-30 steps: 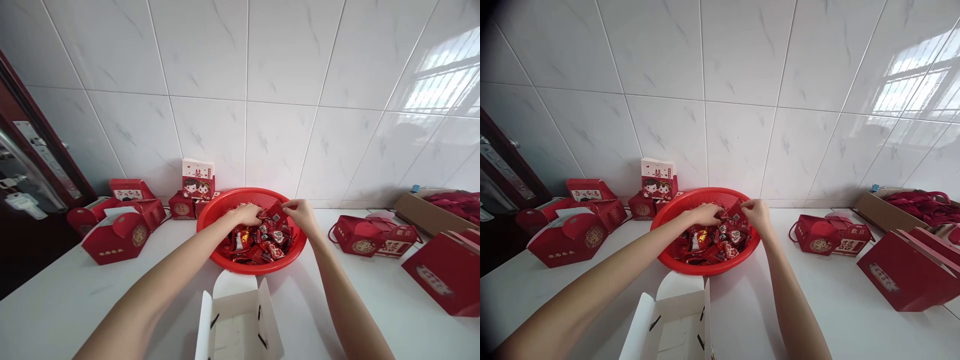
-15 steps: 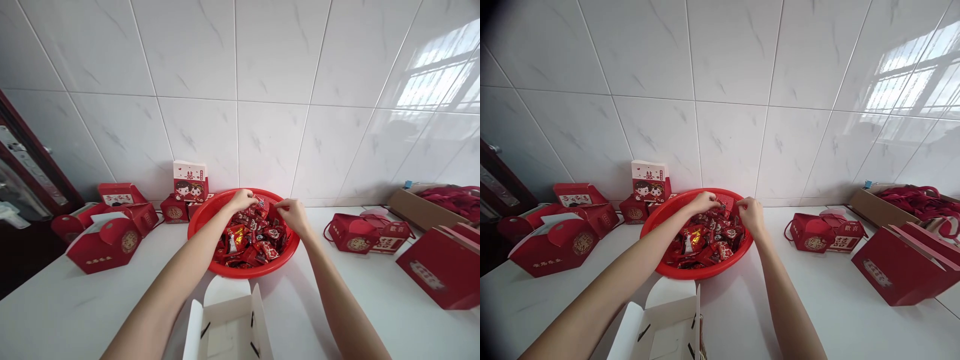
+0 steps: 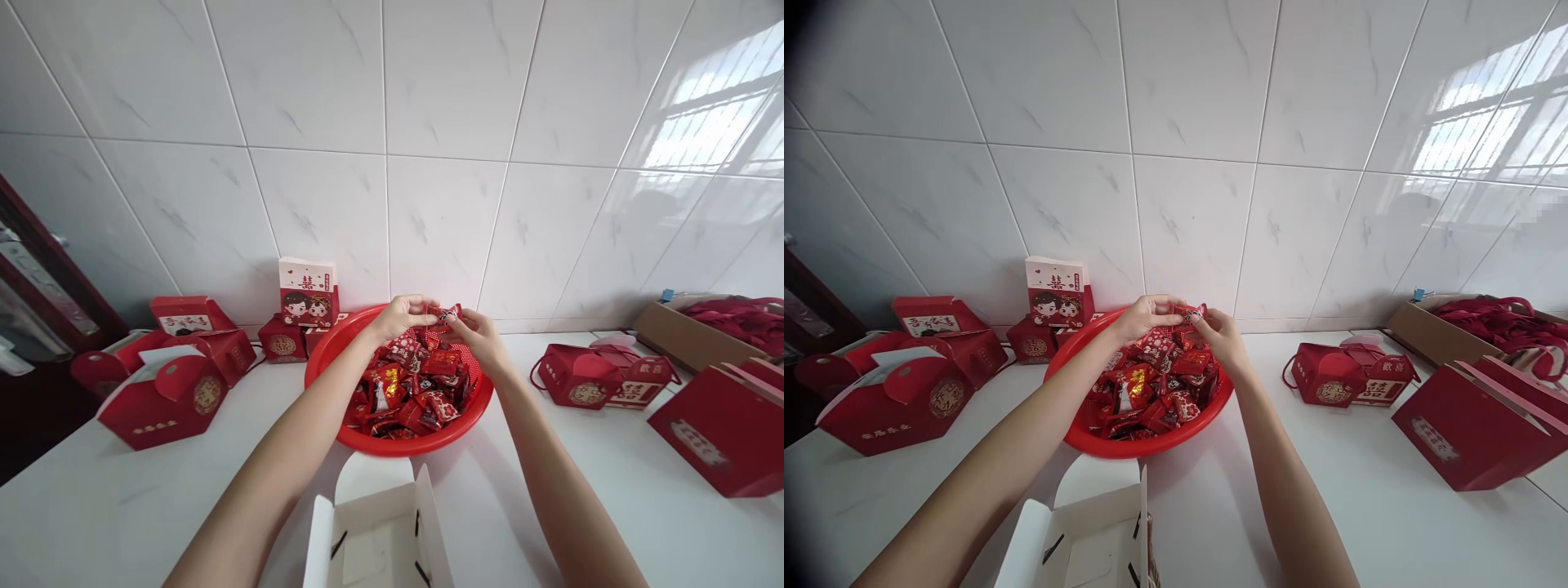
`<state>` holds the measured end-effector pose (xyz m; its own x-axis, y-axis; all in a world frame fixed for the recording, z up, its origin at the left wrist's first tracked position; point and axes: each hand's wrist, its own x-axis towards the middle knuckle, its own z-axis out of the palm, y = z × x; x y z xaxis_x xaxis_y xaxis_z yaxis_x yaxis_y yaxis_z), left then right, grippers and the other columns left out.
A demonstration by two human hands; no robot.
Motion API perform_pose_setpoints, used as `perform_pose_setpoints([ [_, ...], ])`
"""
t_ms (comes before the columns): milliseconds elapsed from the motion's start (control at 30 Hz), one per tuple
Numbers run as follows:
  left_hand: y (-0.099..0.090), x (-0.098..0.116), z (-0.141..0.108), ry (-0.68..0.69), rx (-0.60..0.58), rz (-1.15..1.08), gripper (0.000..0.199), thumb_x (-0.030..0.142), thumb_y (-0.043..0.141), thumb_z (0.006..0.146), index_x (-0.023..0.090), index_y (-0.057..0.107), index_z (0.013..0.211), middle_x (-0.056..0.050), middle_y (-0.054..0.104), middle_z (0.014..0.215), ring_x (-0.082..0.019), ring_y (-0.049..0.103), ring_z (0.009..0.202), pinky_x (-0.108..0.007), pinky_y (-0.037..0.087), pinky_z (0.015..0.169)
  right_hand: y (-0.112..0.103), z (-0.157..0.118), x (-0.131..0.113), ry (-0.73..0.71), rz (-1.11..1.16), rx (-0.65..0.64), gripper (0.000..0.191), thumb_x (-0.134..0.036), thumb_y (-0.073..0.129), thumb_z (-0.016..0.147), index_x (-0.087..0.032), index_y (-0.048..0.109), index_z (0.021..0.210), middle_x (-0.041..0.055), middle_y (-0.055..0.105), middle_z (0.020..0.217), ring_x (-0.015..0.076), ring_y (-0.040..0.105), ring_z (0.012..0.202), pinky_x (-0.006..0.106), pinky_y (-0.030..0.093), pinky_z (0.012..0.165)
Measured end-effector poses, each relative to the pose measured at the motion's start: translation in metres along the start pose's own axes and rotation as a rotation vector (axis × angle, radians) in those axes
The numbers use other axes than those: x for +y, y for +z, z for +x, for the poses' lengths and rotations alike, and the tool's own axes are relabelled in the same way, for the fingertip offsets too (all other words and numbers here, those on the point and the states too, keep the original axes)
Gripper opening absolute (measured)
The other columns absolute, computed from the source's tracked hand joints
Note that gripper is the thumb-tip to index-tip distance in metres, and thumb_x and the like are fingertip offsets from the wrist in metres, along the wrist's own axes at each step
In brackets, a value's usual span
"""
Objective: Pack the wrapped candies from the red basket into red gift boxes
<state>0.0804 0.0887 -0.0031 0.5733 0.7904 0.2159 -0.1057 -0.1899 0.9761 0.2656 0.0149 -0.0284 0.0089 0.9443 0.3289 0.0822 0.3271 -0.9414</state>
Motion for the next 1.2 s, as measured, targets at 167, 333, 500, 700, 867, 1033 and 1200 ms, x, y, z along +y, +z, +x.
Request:
perform_pose_setpoints([
  [167,0.0,0.007,-0.004,0.032,-0.043,-0.015,0.056,0.026,0.096,0.053,0.014,0.076,0.104,-0.008,0.08,0.097,-0.023,0.073,0.094,-0.043,0.054,0.097,0.007,-0.001,-0.005,-0.06,0.205,0.092,0.047,-0.061,0.082,0.069,-0.02,0.074,0.092,0.0038,0.074,0.09,0.015,0.067,0.072,0.03,0.056,0.075],
  [333,0.005,0.012,-0.009,0.004,-0.066,0.013,0.049,0.048,0.091,0.063,0.014,0.08,0.097,-0.011,0.079,0.102,-0.024,0.073,0.092,-0.041,0.055,0.089,0.008,-0.005,-0.013,-0.097,0.195,0.051,0.036,-0.051,0.085,0.07,-0.02,0.077,0.086,0.002,0.072,0.079,0.0144,0.062,0.069,0.027,0.052,0.067],
  [500,0.011,0.008,-0.006,0.08,-0.054,0.06,0.054,0.062,0.084,0.067,0.013,0.081,0.088,-0.009,0.079,0.088,-0.022,0.072,0.083,-0.037,0.055,0.084,0.007,-0.004,-0.011,-0.07,0.203,0.041,0.039,-0.054,0.085,0.069,-0.02,0.077,0.087,0.0018,0.072,0.08,0.0144,0.061,0.068,0.029,0.052,0.068],
  [700,0.016,0.002,-0.001,0.121,-0.032,0.034,0.051,0.062,0.083,0.069,0.013,0.08,0.085,-0.007,0.079,0.083,-0.019,0.07,0.078,-0.034,0.054,0.079,0.006,0.0,-0.007,-0.025,0.336,0.093,0.042,-0.059,0.083,0.068,-0.021,0.075,0.083,0.0022,0.072,0.08,0.0149,0.065,0.07,0.028,0.055,0.07],
  [867,0.014,0.002,-0.004,0.059,-0.078,0.029,0.047,0.055,0.089,0.064,0.013,0.081,0.086,-0.008,0.081,0.087,-0.022,0.073,0.082,-0.039,0.056,0.087,0.006,-0.001,-0.007,-0.024,0.3,0.185,0.036,-0.055,0.083,0.068,-0.022,0.068,0.075,0.0001,0.068,0.072,0.0159,0.061,0.067,0.031,0.054,0.068],
  [1033,0.015,0.003,-0.006,0.047,-0.14,0.053,0.042,0.046,0.088,0.068,0.014,0.082,0.094,-0.01,0.081,0.095,-0.026,0.075,0.092,-0.043,0.055,0.095,0.003,-0.002,-0.008,-0.055,0.277,0.176,0.039,-0.057,0.079,0.069,-0.023,0.061,0.069,0.0,0.066,0.072,0.017,0.061,0.072,0.032,0.053,0.071],
  [1200,0.017,0.002,-0.006,0.04,-0.107,0.065,0.04,0.046,0.088,0.067,0.015,0.082,0.092,-0.008,0.081,0.092,-0.024,0.073,0.088,-0.04,0.055,0.09,0.004,-0.003,-0.008,-0.073,0.207,0.186,0.037,-0.055,0.079,0.072,-0.021,0.065,0.07,-0.0011,0.064,0.068,0.0141,0.057,0.065,0.028,0.049,0.064],
])
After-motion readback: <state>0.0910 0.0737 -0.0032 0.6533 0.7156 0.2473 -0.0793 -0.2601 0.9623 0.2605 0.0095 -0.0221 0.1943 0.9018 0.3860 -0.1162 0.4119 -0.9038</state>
